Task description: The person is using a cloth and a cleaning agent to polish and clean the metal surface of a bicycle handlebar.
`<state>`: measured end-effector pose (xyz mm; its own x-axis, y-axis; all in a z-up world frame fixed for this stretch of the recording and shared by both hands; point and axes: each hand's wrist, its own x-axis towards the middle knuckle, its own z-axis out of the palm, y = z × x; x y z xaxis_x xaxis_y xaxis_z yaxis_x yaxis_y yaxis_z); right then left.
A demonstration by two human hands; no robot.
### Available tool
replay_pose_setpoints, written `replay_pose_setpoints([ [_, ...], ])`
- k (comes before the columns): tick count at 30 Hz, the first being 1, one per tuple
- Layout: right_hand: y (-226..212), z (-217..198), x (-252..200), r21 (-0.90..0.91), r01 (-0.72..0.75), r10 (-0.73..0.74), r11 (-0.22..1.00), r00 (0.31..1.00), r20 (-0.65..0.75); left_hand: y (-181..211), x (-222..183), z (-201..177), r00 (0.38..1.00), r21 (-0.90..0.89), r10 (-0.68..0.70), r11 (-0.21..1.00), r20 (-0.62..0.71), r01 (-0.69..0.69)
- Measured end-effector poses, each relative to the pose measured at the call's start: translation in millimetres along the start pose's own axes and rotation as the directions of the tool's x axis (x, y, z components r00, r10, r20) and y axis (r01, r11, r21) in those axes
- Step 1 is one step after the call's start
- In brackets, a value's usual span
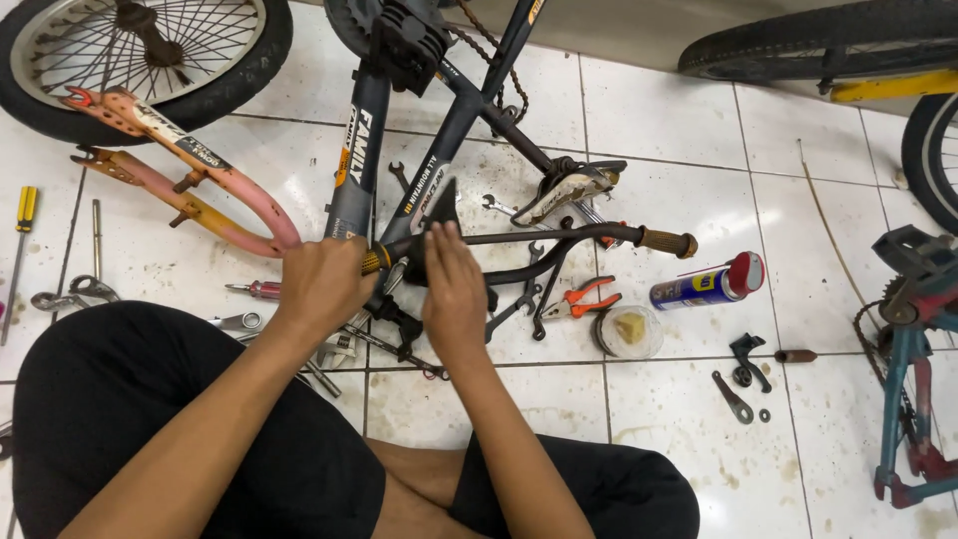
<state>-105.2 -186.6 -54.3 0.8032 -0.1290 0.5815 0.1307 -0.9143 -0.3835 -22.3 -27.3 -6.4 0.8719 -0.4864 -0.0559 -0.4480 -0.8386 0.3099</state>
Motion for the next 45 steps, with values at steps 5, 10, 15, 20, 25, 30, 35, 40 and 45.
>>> replay_pose_setpoints([
  [5,24.7,-8.7,2.2,-0.007,0.082,-0.082,0.997,0.997,0.013,-9.7,0.9,-1.0,0.998,0.002,-0.059,0.998,0.012,0.059],
  [10,87.3,-37.8,0.9,-0.145,-0.051,0.039,0.988,0.996,-0.084,-13.6,0.2,-26.4,0.996,-0.004,-0.09,0.996,0.006,0.09],
  [15,98.5,-57.8,2.5,0.221,-0.362,0.42,0.906,0.836,-0.354,-8.9,-4.3,-43.2,0.99,-0.052,-0.133,0.99,-0.035,0.131],
  [20,48.9,-49.5,21.1,0.318,-0.258,0.37,0.912,0.851,-0.372,-4.9,-0.6,-31.4,0.994,-0.061,-0.086,0.995,-0.07,0.081],
  [25,34.9,-20.9,8.7,-0.027,-0.113,0.112,0.993,0.993,-0.037,-3.4,-3.5,-29.4,0.997,-0.037,-0.028,0.999,-0.066,0.026],
  [30,63.4,-34.7,11.9,-0.381,-0.116,0.099,0.917,0.993,-0.064,-5.2,-3.2,-31.8,0.994,-0.049,-0.015,0.999,-0.107,0.01],
  [35,69.0,-40.4,12.2,-0.364,-0.202,0.172,0.909,0.978,-0.115,-3.9,-3.9,-27.6,0.993,0.032,0.034,0.999,-0.11,-0.03],
  [40,41.7,-26.5,8.3,-0.279,-0.189,0.2,0.941,0.98,0.011,1.0,-5.0,-24.3,0.99,0.077,0.06,0.996,-0.13,-0.051],
  [45,54.4,-39.8,14.3,-0.328,-0.123,0.157,0.937,0.984,0.079,-13.0,-1.5,-13.7,0.975,0.108,0.093,0.991,-0.2,-0.072],
])
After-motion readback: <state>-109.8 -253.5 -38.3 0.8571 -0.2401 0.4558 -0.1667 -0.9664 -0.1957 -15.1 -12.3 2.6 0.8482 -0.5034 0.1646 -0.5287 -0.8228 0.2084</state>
